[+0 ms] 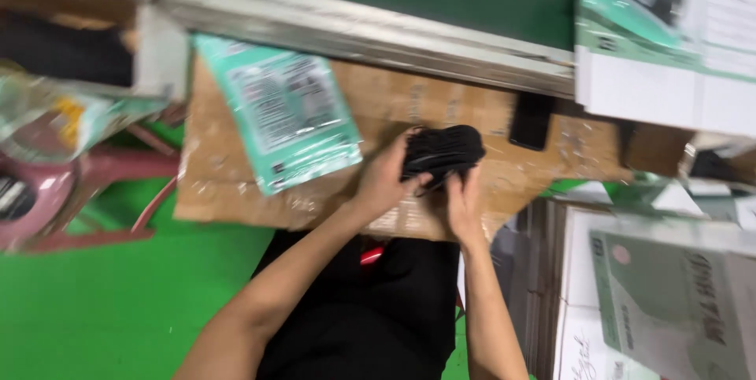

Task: The recorder is packing black face masks into individual green plastic pouches, grouping them, and then packing them into cardboard boxes while sealing them with a tape dispenser.

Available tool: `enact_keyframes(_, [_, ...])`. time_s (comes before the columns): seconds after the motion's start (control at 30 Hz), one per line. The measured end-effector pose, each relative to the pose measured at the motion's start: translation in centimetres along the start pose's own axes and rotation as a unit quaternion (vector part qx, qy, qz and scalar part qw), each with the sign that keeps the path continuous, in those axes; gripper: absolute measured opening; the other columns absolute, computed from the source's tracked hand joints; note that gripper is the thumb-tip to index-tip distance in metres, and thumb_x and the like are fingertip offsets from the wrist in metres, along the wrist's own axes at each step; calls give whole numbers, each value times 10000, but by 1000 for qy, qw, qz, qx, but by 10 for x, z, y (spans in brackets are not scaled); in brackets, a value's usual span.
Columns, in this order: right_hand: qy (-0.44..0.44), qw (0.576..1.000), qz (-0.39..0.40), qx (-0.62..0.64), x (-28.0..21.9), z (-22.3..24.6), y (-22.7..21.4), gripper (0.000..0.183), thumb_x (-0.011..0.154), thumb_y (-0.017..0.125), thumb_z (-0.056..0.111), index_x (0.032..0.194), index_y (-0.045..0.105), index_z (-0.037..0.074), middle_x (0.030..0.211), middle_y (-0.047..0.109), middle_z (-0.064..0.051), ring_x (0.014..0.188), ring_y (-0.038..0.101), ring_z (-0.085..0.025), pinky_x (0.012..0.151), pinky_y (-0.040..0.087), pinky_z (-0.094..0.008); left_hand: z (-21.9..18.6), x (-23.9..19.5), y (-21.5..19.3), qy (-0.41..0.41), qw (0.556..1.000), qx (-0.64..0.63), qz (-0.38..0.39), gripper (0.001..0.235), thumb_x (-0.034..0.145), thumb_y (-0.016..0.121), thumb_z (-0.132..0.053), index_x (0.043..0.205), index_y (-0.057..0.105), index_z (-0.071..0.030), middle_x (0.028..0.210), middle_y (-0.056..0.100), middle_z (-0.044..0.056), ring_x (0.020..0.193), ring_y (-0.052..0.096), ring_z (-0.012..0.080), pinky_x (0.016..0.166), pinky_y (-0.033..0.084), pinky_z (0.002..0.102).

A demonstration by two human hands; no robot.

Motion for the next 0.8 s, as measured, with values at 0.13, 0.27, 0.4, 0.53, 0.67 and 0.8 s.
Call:
enact_keyframes(0.13, [50, 993, -101, 42, 20, 2, 4, 521, 1062, 560, 87, 1549, 411, -28, 1413, 582, -118, 1283, 550, -186, 1093, 434, -305, -12, -17, -53, 291, 935, 190, -77, 576, 844, 756, -174, 1311, 515, 62, 1247, 611, 247, 1175, 595, 403, 999, 481, 481])
enact_keyframes(0.27, [103, 977, -164, 94, 15, -39, 10, 407, 1079, 591, 115, 1446, 530, -50, 1229, 649, -78, 1084, 600, -123, 959, 505, -261, 21, -27, -128, 268, 857, 426, -114, 214, 803, 676, -48, 1015, 682, -25, 1043, 664, 118, 972, 643, 313, 808, 533, 432])
enact_keyframes(0.4, [150, 980, -84, 97, 42, -18, 67, 506, 1001, 630, 146, 1451, 461, -12, 1162, 676, -23, 1037, 638, -82, 931, 524, -224, 32, -9, -140, 279, 842, 452, -94, 230, 782, 636, -11, 1011, 662, -11, 995, 639, 117, 975, 655, 324, 791, 549, 402])
enact_keyframes(0.53, [168, 975, 14, 147, 60, 4, 122, 349, 960, 750, 90, 1258, 661, -69, 917, 662, -20, 826, 589, -87, 731, 490, -235, 23, 0, -142, 294, 871, 378, -113, 253, 779, 604, -17, 1025, 653, 13, 1028, 628, 163, 952, 633, 368, 746, 517, 432])
enact_keyframes(0.67, [243, 933, 18, 263, 80, 60, 120, 263, 855, 746, 66, 1103, 680, 7, 925, 731, -19, 837, 670, -84, 757, 546, -229, -7, -12, -136, 325, 878, 324, -135, 57, 945, 605, -5, 1000, 605, 7, 975, 567, 152, 950, 625, 369, 811, 530, 442])
enact_keyframes(0.8, [251, 952, 55, 167, 46, 53, 97, 165, 869, 787, 57, 992, 700, -11, 896, 657, -32, 819, 610, -116, 743, 504, -273, -33, -36, -135, 366, 873, 302, -110, 209, 842, 577, -4, 1047, 616, 15, 1013, 594, 165, 980, 626, 390, 821, 534, 440])
Point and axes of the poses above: each hand's wrist, its own x-axis towards the middle knuckle, its own y-axis out of the palm, z = x × y, the point moved 2 cm from there along x, towards the middle knuckle
